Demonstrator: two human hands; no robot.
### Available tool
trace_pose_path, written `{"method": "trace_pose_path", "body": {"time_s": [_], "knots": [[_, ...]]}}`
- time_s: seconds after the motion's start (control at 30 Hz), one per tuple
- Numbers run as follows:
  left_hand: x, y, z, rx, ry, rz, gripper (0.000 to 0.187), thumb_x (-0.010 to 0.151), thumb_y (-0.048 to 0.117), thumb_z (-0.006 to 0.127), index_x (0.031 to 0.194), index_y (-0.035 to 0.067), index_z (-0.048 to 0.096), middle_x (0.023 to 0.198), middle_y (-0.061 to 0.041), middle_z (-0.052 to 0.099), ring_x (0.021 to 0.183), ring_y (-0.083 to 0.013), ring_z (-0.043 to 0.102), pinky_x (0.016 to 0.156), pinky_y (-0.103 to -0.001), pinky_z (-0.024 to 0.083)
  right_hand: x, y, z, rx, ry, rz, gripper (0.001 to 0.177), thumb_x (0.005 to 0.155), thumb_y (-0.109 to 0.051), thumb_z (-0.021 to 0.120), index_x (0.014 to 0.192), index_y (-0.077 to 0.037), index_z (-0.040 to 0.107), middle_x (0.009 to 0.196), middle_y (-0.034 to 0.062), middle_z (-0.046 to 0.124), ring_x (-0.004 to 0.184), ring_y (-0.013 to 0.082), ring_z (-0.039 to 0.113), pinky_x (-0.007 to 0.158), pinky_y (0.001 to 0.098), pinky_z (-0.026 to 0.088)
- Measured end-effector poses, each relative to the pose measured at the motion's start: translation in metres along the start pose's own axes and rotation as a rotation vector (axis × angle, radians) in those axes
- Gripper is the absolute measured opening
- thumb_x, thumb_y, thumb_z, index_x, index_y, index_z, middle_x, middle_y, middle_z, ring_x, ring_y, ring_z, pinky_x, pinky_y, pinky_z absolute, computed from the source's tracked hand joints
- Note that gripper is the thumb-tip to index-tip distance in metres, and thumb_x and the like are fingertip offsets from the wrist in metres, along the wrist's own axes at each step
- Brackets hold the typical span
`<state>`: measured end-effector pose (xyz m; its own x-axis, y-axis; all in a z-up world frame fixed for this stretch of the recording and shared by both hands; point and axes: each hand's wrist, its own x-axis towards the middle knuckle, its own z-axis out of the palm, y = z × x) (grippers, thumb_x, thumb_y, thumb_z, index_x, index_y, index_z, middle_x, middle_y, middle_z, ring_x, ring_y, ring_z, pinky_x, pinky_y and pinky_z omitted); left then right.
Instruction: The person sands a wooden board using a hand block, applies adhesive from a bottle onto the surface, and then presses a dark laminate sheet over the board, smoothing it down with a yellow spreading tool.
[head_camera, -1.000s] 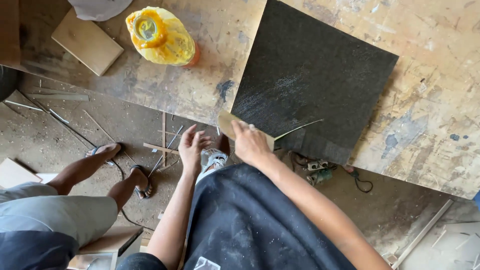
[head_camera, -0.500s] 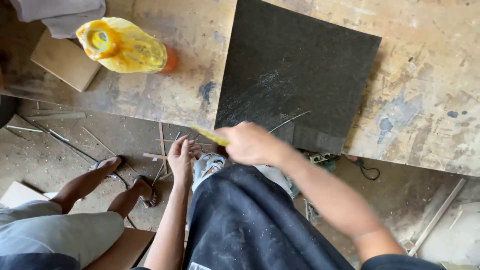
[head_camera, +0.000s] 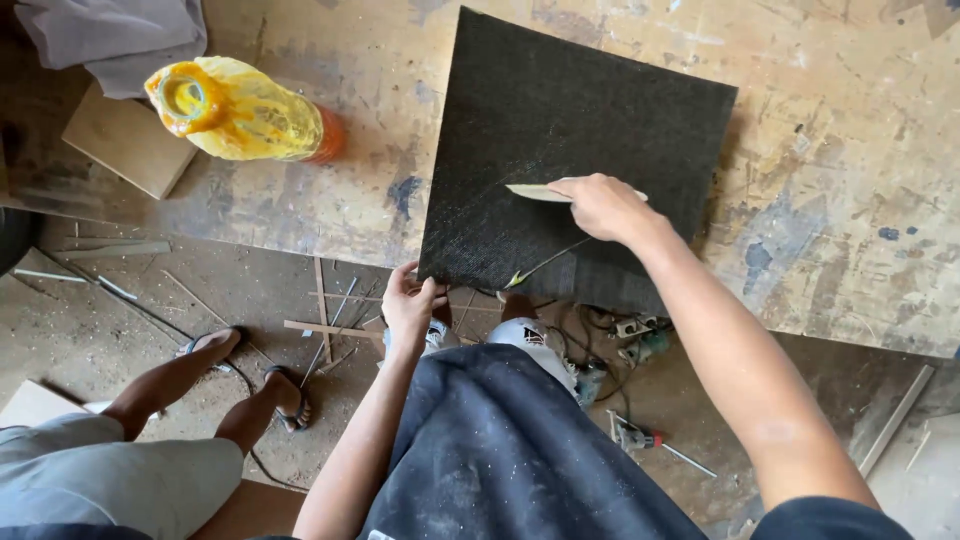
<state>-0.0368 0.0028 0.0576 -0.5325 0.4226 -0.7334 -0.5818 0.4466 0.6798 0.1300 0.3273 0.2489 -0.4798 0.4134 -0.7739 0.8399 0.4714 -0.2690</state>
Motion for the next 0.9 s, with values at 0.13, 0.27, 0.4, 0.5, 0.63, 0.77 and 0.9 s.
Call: {"method": "trace_pose_path", "body": {"time_s": [0.13,0.27,0.4,0.5,0.63,0.77,0.9], "knots": [[0.004,-0.001,0.008,-0.022,0.035,-0.005,0.053,0.103,-0.004,0.074,0.155,-0.003,0.066,0.114,-0.035,0.073,0.088,-0.0429,0.087,0.078,-0.049,0.08,0.03,0.047,0.019,0.016,0.13,-0.027,0.063,0.108,-0.001,0.052,0.163,-0.023,0.073,0.159,0.0171,0.076,0.139,0.0504,0.074,0.119,0.065,0.059],[0.004,0.003,0.015,-0.083,0.047,-0.06,0.054,0.102,-0.005,0.071,0.156,-0.001,0.066,0.105,-0.03,0.069,0.085,-0.045,0.087,0.079,-0.049,0.08,0.073,0.087,0.066,0.007,0.217,-0.081,0.066,0.108,-0.003,0.049,0.171,-0.016,0.063,0.164,0.0231,0.071,0.143,0.0545,0.069,0.12,0.0694,0.057],[0.01,0.005,0.015,0.041,0.067,-0.049,0.05,0.102,-0.003,0.074,0.152,0.003,0.07,0.1,-0.029,0.073,0.082,-0.0437,0.087,0.078,-0.048,0.08,0.053,0.068,0.1,0.072,0.17,-0.035,0.075,0.104,0.004,0.048,0.175,-0.017,0.06,0.164,0.0205,0.071,0.146,0.0504,0.069,0.125,0.067,0.055],[0.006,0.012,0.018,0.019,0.085,-0.045,0.052,0.101,-0.005,0.075,0.152,0.0,0.067,0.097,-0.031,0.072,0.082,-0.0455,0.087,0.079,-0.05,0.08,0.039,0.051,0.121,0.081,0.092,-0.055,0.077,0.102,0.006,0.048,0.175,-0.017,0.059,0.172,0.0175,0.066,0.154,0.051,0.063,0.128,0.0699,0.051],[0.009,0.002,0.014,-0.057,0.079,-0.077,0.047,0.104,-0.007,0.072,0.151,-0.004,0.068,0.094,-0.028,0.07,0.082,-0.0451,0.087,0.083,-0.052,0.08,0.021,0.031,0.152,0.107,0.004,-0.009,0.076,0.104,0.007,0.047,0.175,-0.017,0.059,0.168,0.0235,0.066,0.156,0.0508,0.06,0.133,0.072,0.046],[0.003,0.003,0.017,-0.105,0.102,-0.067,0.045,0.107,-0.008,0.072,0.151,-0.005,0.068,0.095,-0.026,0.068,0.083,-0.0465,0.087,0.086,-0.057,0.08,0.0,0.028,0.199,0.007,-0.009,-0.102,0.081,0.1,0.008,0.047,0.175,-0.019,0.058,0.172,0.0141,0.066,0.166,0.0492,0.051,0.127,0.0781,0.045],[0.003,-0.004,0.016,-0.139,0.113,-0.063,0.046,0.107,-0.008,0.072,0.152,-0.005,0.068,0.095,-0.025,0.067,0.081,-0.0457,0.087,0.085,-0.059,0.08,-0.043,-0.015,0.188,0.029,-0.071,-0.061,0.076,0.102,0.008,0.043,0.172,-0.019,0.061,0.162,0.0157,0.073,0.161,0.0445,0.059,0.127,0.0723,0.048]]}}
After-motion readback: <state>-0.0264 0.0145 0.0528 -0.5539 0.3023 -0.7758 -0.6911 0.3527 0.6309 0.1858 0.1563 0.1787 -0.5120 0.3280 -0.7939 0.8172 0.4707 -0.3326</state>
